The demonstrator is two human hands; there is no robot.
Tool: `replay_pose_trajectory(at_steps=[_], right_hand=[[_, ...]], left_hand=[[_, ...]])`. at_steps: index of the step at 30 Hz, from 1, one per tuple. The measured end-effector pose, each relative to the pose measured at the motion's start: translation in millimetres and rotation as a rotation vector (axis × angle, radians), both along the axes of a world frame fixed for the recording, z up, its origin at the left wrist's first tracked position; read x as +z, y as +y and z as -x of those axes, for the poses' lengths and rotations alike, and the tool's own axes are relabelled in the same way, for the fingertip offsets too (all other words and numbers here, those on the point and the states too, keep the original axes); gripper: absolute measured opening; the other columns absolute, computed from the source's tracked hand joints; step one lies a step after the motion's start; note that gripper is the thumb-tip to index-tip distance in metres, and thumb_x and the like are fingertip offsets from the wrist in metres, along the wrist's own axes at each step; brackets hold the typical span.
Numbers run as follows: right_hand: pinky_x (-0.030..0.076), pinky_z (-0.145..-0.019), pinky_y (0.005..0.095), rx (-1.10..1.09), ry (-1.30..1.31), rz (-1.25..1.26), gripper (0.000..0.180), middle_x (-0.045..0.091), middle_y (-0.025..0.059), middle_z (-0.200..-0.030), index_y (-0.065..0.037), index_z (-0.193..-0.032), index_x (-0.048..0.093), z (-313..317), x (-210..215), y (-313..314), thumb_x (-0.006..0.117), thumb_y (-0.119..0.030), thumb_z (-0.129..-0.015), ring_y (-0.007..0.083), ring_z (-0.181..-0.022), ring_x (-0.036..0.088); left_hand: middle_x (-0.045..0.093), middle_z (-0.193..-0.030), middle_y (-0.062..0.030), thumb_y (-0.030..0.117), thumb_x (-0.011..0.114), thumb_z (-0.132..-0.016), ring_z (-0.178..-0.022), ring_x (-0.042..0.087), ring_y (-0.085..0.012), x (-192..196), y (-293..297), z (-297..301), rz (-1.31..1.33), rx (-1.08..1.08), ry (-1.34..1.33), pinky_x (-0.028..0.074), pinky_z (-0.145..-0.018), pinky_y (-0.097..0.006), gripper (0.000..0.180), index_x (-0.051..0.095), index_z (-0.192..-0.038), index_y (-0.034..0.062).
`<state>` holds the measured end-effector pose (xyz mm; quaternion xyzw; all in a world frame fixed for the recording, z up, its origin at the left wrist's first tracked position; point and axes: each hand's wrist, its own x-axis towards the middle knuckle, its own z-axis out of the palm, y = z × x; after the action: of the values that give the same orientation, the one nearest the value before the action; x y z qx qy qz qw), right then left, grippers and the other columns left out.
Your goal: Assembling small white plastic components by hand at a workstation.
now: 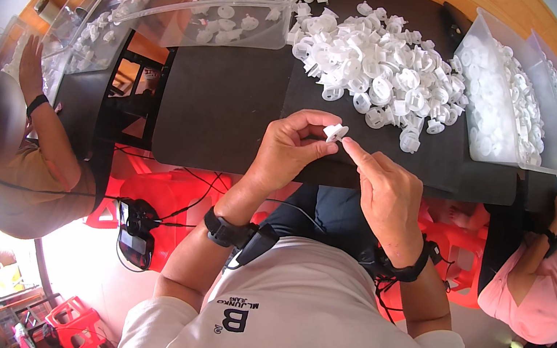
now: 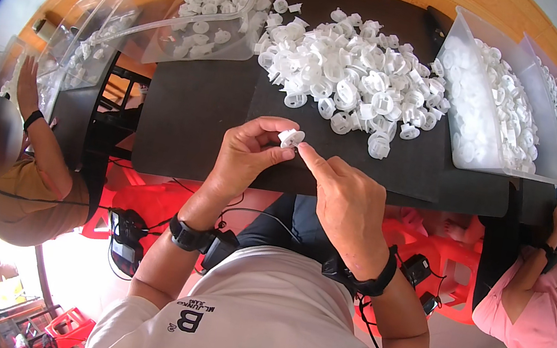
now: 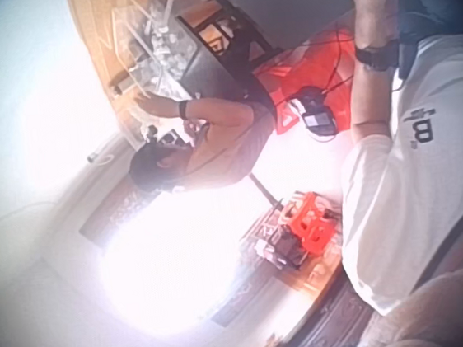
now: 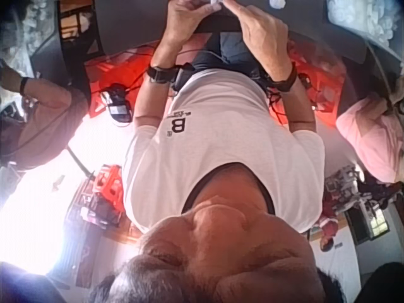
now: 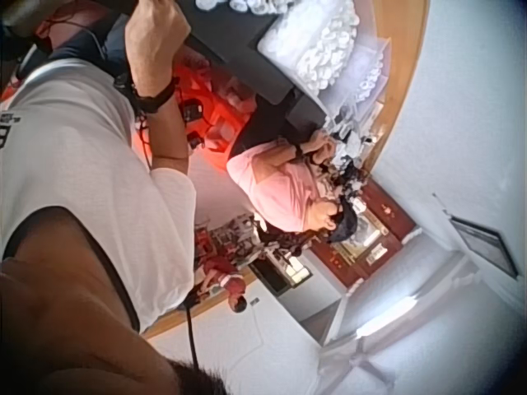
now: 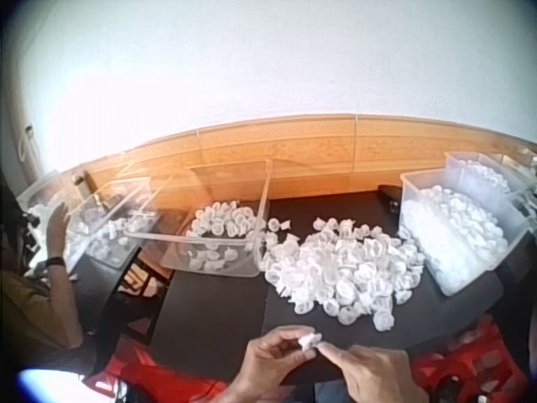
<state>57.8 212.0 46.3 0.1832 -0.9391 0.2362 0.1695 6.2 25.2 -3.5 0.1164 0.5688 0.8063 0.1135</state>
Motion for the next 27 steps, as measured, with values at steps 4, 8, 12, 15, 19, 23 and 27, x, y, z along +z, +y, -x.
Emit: replay_pose_trajectory(at_steps=[4, 8, 12, 15, 19, 23, 27], right_hand=[[0.048, -0.051, 0.0391, -0.013, -0.029, -0.042, 0.043, 0.057, 0.0053, -0.069, -0.02, -0.123, 0.066, -1, 3, -2, 0.063, -0.003, -0.083, 0.0263, -0.058, 0.061], [0.049, -0.051, 0.0412, -0.008, -0.072, -0.136, 0.041, 0.058, 0.0068, -0.07, -0.019, -0.122, 0.066, -1, 10, -3, 0.063, -0.004, -0.083, 0.0288, -0.058, 0.062], [0.048, -0.051, 0.0422, 0.024, -0.054, -0.169, 0.041, 0.059, 0.0071, -0.07, -0.018, -0.122, 0.066, 0, 11, 3, 0.062, -0.003, -0.083, 0.0296, -0.058, 0.061], [0.051, -0.055, 0.0361, 0.099, -0.04, 0.299, 0.04, 0.068, 0.0099, -0.079, -0.011, -0.12, 0.067, -3, -3, 15, 0.064, 0.002, -0.083, 0.0276, -0.062, 0.065], [0.048, -0.056, 0.0294, 0.016, -0.029, 0.513, 0.028, 0.07, 0.0164, -0.087, -0.003, -0.115, 0.069, 4, -17, 23, 0.066, -0.003, -0.087, 0.0206, -0.059, 0.063], [0.047, -0.054, 0.0284, -0.02, -0.096, 0.542, 0.026, 0.069, 0.0149, -0.08, -0.001, -0.114, 0.069, 20, -38, 25, 0.066, -0.005, -0.088, 0.0177, -0.057, 0.063], [0.047, -0.055, 0.0276, -0.072, -0.105, 0.607, 0.024, 0.07, 0.014, -0.079, 0.0, -0.112, 0.069, 22, -42, 27, 0.066, -0.004, -0.088, 0.0158, -0.057, 0.063]], left_hand=[[0.067, -0.11, -0.0056, -0.011, 0.07, -0.084, -0.1, 0.064, -0.0122, -2, 1, -1, 0.047, 0.028, -0.005, 0.054, -0.09, -0.027, 0.036, 0.064, -0.118, -0.0008], [0.068, -0.107, -0.0057, -0.012, 0.069, -0.083, -0.097, 0.066, -0.0119, -4, 2, -6, 0.147, 0.073, -0.013, 0.055, -0.087, -0.026, 0.037, 0.064, -0.118, -0.0008], [0.069, -0.104, -0.0052, -0.01, 0.07, -0.083, -0.095, 0.065, -0.0104, 7, -1, -5, 0.304, 0.03, 0.013, 0.054, -0.084, -0.024, 0.032, 0.066, -0.114, -0.0019], [0.069, -0.101, -0.0045, -0.007, 0.072, -0.081, -0.089, 0.064, -0.0092, 47, -25, 13, 0.48, 0.151, 0.234, 0.054, -0.077, -0.024, 0.033, 0.067, -0.113, -0.0003], [0.07, -0.1, -0.0043, -0.002, 0.074, -0.08, -0.085, 0.065, -0.0106, 122, -75, 74, 0.783, 0.551, 0.567, 0.054, -0.074, -0.025, 0.035, 0.068, -0.115, 0.0038], [0.071, -0.101, -0.0054, 0.0, 0.072, -0.081, -0.089, 0.067, -0.0163, 159, -99, 132, 0.962, 0.698, 0.922, 0.054, -0.078, -0.031, 0.038, 0.067, -0.118, 0.0063], [0.071, -0.099, -0.0095, 0.003, 0.073, -0.08, -0.09, 0.068, -0.0234, 131, -52, 104, 1.038, 0.601, 1.081, 0.054, -0.077, -0.033, 0.026, 0.07, -0.105, 0.0054]])
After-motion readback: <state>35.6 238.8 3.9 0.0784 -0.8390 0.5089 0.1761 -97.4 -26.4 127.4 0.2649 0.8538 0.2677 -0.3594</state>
